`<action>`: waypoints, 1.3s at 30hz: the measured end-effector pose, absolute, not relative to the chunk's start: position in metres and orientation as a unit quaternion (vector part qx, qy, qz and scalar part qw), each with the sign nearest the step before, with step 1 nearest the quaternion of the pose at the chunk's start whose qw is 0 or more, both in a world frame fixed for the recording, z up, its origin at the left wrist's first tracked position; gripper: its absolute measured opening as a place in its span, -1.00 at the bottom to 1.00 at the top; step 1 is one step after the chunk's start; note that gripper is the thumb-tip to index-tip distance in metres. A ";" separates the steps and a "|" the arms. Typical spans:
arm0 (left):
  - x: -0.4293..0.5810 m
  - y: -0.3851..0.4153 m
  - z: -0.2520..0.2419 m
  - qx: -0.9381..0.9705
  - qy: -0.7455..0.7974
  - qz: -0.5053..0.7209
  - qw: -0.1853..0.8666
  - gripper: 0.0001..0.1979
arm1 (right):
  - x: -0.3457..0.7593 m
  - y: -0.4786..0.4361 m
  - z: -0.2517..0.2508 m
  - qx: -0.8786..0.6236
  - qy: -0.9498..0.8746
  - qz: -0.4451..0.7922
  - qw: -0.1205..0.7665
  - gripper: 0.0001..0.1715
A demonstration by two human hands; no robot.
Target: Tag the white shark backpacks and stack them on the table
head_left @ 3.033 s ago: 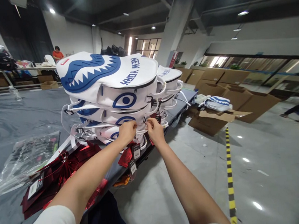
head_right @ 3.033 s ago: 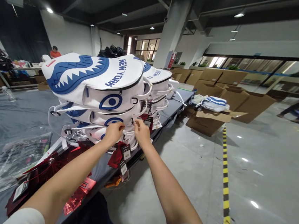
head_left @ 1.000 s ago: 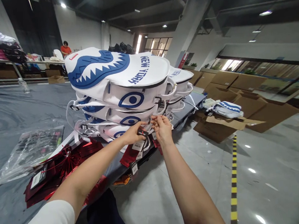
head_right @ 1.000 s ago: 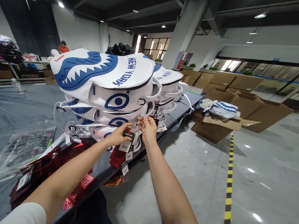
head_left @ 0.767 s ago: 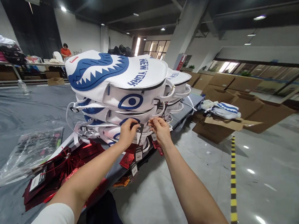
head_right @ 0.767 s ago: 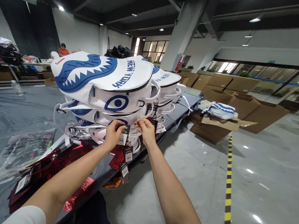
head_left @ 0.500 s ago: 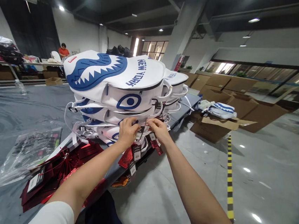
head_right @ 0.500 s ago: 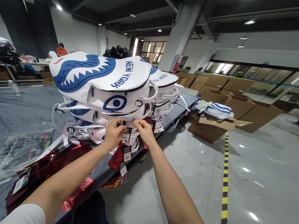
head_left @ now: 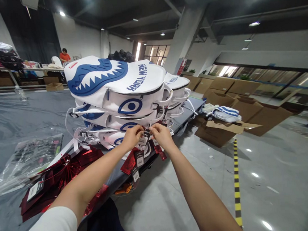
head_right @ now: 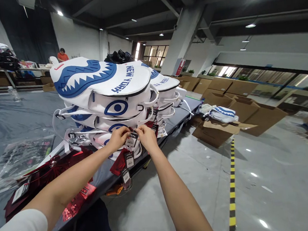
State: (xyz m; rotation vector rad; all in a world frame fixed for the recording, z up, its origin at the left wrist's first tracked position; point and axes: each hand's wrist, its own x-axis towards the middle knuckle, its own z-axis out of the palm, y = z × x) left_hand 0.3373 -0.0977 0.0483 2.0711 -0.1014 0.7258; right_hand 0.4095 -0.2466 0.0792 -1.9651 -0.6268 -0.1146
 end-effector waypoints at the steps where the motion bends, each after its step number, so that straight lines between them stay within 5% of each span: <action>1: 0.338 -0.097 0.048 0.831 -0.044 0.293 0.471 -0.87 | 0.410 -0.246 0.078 -0.812 -0.264 -0.048 0.518 -0.81; 19: 0.353 -0.101 0.040 0.773 -0.066 0.273 0.569 -0.84 | 0.411 -0.250 0.073 -0.751 -0.266 0.039 0.603 -0.61; 39: 0.348 -0.094 0.037 0.895 -0.054 0.289 0.335 -0.81 | 0.421 -0.251 0.066 -0.766 -0.340 0.030 0.545 -0.58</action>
